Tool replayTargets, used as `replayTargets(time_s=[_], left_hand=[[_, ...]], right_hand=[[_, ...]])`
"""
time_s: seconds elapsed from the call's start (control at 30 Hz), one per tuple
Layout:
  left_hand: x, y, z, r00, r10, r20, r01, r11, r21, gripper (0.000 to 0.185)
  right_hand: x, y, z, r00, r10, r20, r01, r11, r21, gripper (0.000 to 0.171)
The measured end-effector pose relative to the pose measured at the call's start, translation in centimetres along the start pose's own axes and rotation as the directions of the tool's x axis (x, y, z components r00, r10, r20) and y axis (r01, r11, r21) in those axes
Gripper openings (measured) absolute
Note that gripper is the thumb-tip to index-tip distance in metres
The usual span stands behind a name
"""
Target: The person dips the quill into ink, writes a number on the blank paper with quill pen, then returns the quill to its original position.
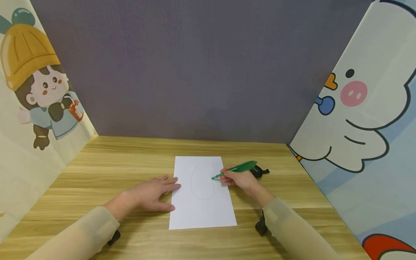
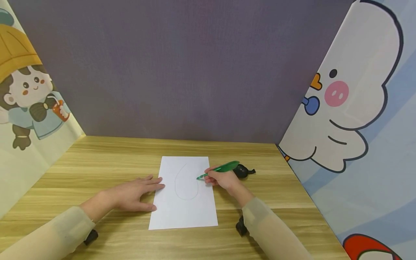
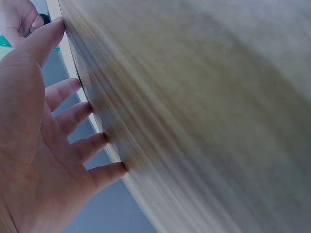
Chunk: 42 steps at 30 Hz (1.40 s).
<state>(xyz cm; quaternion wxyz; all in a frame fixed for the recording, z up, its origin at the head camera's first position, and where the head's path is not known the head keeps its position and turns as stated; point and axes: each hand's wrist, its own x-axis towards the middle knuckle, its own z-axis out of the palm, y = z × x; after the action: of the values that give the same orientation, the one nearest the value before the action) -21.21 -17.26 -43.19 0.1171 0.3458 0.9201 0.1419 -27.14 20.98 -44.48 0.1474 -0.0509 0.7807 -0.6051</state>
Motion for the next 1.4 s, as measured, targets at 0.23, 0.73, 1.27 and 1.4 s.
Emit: replayTargets(time_s=[0.23,0.73,1.27,1.4], left_hand=[[0.0,0.0,0.0,1.000,-0.006,0.004,0.006,1.000,-0.001,0.084],[-0.2,0.0,-0.1,1.000,-0.002,0.003,0.002,1.000,-0.006,0.084],[-0.3,0.1,0.0,1.000,-0.007,0.004,0.007,1.000,-0.004,0.085],[-0.4,0.2,0.0,1.000,-0.011,-0.002,0.011,1.000,-0.003,0.085]], right_hand=[[0.3,-0.4,0.6,1.000,-0.007,-0.015,0.007,1.000,-0.005,0.034],[1.1,-0.6,1.2,1.000,-0.010,-0.020,0.010,1.000,-0.011,0.033],[1.7,-0.8,2.2,1.000,-0.001,-0.005,0.001,1.000,-0.008,0.033],[1.7,-1.1,2.5,1.000,0.012,-0.010,-0.012,1.000,0.003,0.032]])
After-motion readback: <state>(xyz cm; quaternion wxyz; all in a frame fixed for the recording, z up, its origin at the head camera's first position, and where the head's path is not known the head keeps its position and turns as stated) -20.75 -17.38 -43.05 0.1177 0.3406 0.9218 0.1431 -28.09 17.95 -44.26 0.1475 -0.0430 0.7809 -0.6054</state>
